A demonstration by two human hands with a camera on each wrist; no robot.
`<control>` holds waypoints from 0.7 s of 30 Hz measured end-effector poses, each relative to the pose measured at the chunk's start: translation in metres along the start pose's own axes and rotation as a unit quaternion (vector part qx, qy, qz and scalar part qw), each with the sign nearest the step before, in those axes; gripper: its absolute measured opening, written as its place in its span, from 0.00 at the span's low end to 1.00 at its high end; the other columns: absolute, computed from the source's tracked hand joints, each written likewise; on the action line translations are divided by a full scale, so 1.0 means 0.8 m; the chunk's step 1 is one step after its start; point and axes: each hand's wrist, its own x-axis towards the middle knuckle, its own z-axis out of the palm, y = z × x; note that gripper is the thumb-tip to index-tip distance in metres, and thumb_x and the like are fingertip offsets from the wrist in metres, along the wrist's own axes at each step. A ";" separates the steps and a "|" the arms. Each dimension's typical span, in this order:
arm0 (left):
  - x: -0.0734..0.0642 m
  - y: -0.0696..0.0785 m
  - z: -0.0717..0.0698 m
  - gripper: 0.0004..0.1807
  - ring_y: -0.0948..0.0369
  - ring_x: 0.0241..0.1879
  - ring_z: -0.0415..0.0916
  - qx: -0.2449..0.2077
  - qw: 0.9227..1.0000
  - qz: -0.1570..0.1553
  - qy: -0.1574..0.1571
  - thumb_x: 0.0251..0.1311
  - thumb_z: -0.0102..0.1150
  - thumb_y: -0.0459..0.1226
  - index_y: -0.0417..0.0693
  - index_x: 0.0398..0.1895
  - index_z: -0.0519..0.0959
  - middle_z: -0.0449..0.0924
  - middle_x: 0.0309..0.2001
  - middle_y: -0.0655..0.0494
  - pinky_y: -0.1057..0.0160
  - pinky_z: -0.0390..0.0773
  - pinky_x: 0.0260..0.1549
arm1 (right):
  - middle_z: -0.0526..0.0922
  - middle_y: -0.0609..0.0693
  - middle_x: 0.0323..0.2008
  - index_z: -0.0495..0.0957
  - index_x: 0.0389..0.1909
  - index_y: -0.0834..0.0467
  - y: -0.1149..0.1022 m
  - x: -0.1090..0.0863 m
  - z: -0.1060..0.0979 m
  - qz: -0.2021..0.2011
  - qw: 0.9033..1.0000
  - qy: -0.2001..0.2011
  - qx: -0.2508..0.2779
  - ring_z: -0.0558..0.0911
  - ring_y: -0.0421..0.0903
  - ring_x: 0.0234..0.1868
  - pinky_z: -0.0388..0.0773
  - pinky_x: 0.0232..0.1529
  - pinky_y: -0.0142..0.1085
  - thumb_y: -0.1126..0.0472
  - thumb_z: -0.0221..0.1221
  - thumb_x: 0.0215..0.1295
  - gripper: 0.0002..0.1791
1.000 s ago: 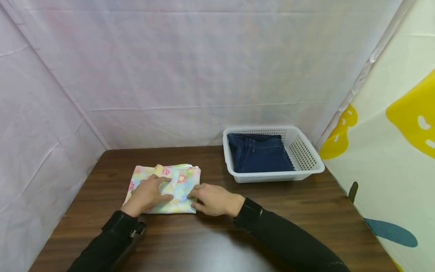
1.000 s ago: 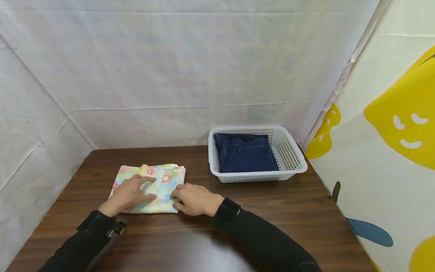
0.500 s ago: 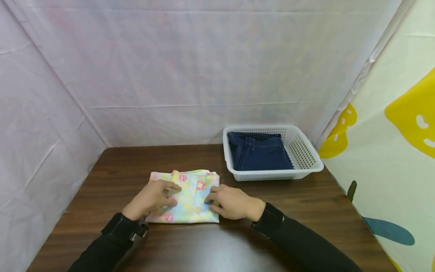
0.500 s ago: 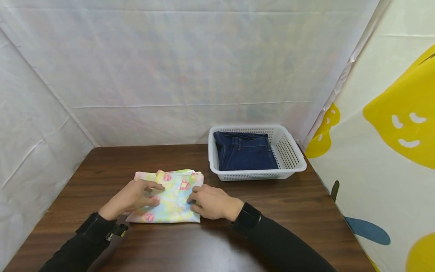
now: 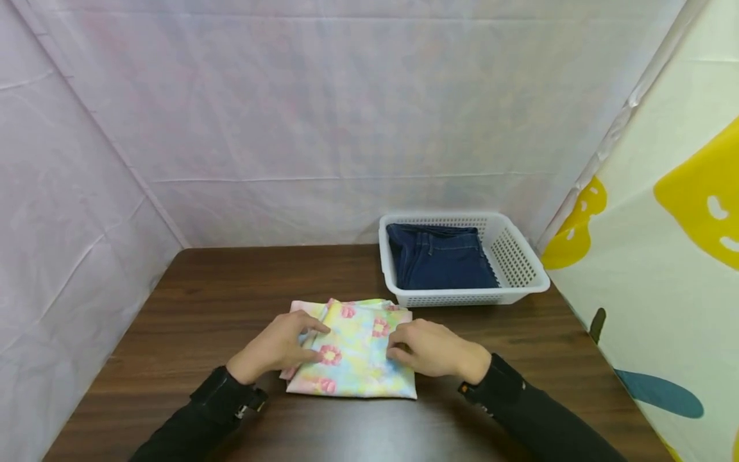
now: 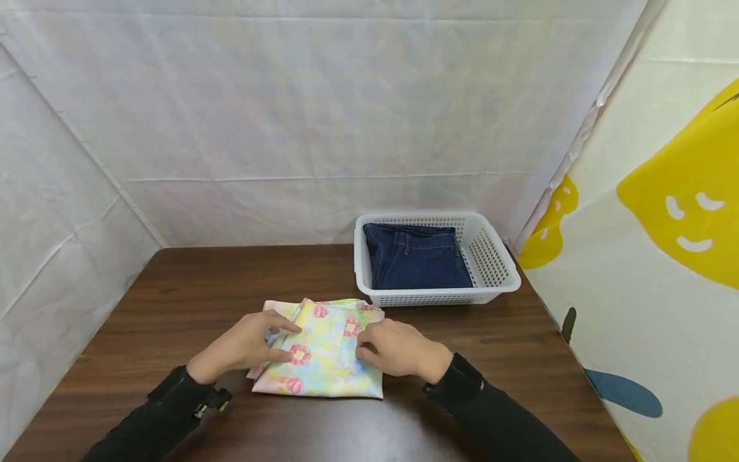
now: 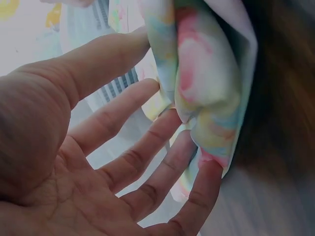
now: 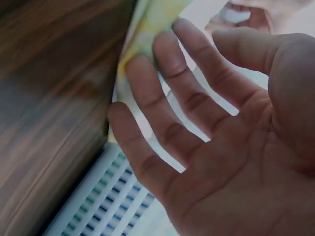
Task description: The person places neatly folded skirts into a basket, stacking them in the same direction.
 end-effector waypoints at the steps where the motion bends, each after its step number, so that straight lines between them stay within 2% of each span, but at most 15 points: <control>1: 0.001 0.004 0.002 0.24 0.54 0.45 0.73 -0.006 1.000 0.007 -0.004 0.50 0.79 0.43 0.53 0.53 0.85 0.79 0.48 0.58 0.54 0.76 0.44 | 0.78 0.35 0.32 0.84 0.35 0.46 0.003 -0.004 -0.003 0.002 1.000 0.000 0.005 0.76 0.33 0.30 0.76 0.32 0.30 0.55 0.59 0.75 0.07; 4: 0.004 0.015 0.008 0.25 0.54 0.40 0.73 -0.025 0.999 0.023 -0.017 0.52 0.78 0.43 0.51 0.55 0.84 0.78 0.47 0.56 0.55 0.75 0.41 | 0.78 0.35 0.28 0.84 0.33 0.45 0.011 -0.014 -0.010 0.017 1.000 -0.005 0.020 0.73 0.34 0.25 0.74 0.28 0.30 0.56 0.60 0.74 0.08; 7: 0.006 0.023 0.011 0.25 0.55 0.39 0.74 -0.033 0.999 0.025 -0.021 0.53 0.78 0.43 0.51 0.55 0.83 0.78 0.46 0.54 0.55 0.76 0.41 | 0.79 0.35 0.26 0.85 0.33 0.44 0.017 -0.023 -0.015 0.034 0.999 -0.011 0.028 0.72 0.35 0.24 0.73 0.26 0.31 0.55 0.60 0.74 0.09; 10: 0.007 0.026 0.013 0.25 0.56 0.39 0.75 -0.036 0.999 0.015 -0.017 0.53 0.78 0.43 0.51 0.54 0.84 0.77 0.46 0.54 0.55 0.76 0.41 | 0.80 0.37 0.28 0.85 0.35 0.44 0.020 -0.028 -0.016 0.043 0.998 -0.011 0.042 0.72 0.35 0.23 0.72 0.25 0.31 0.55 0.60 0.75 0.08; 13: 0.006 0.027 0.014 0.24 0.55 0.44 0.75 -0.035 0.999 0.007 -0.007 0.53 0.78 0.43 0.52 0.54 0.84 0.78 0.46 0.55 0.55 0.77 0.42 | 0.80 0.37 0.29 0.85 0.38 0.45 0.022 -0.031 -0.014 0.059 0.997 0.001 0.049 0.73 0.36 0.25 0.73 0.27 0.31 0.54 0.59 0.75 0.07; 17: 0.003 0.025 0.015 0.26 0.54 0.48 0.75 -0.031 0.999 -0.006 0.016 0.52 0.78 0.45 0.52 0.55 0.83 0.78 0.50 0.55 0.53 0.78 0.44 | 0.80 0.36 0.32 0.81 0.43 0.48 0.024 -0.039 -0.013 0.121 0.990 0.038 0.058 0.77 0.35 0.31 0.78 0.33 0.34 0.53 0.60 0.74 0.04; 21: -0.005 0.021 0.012 0.34 0.54 0.46 0.73 -0.029 0.997 -0.056 0.046 0.54 0.76 0.51 0.48 0.62 0.78 0.75 0.54 0.49 0.54 0.77 0.42 | 0.80 0.40 0.35 0.78 0.50 0.55 0.025 -0.049 -0.012 0.212 0.971 0.077 0.077 0.79 0.37 0.34 0.78 0.36 0.36 0.52 0.63 0.72 0.13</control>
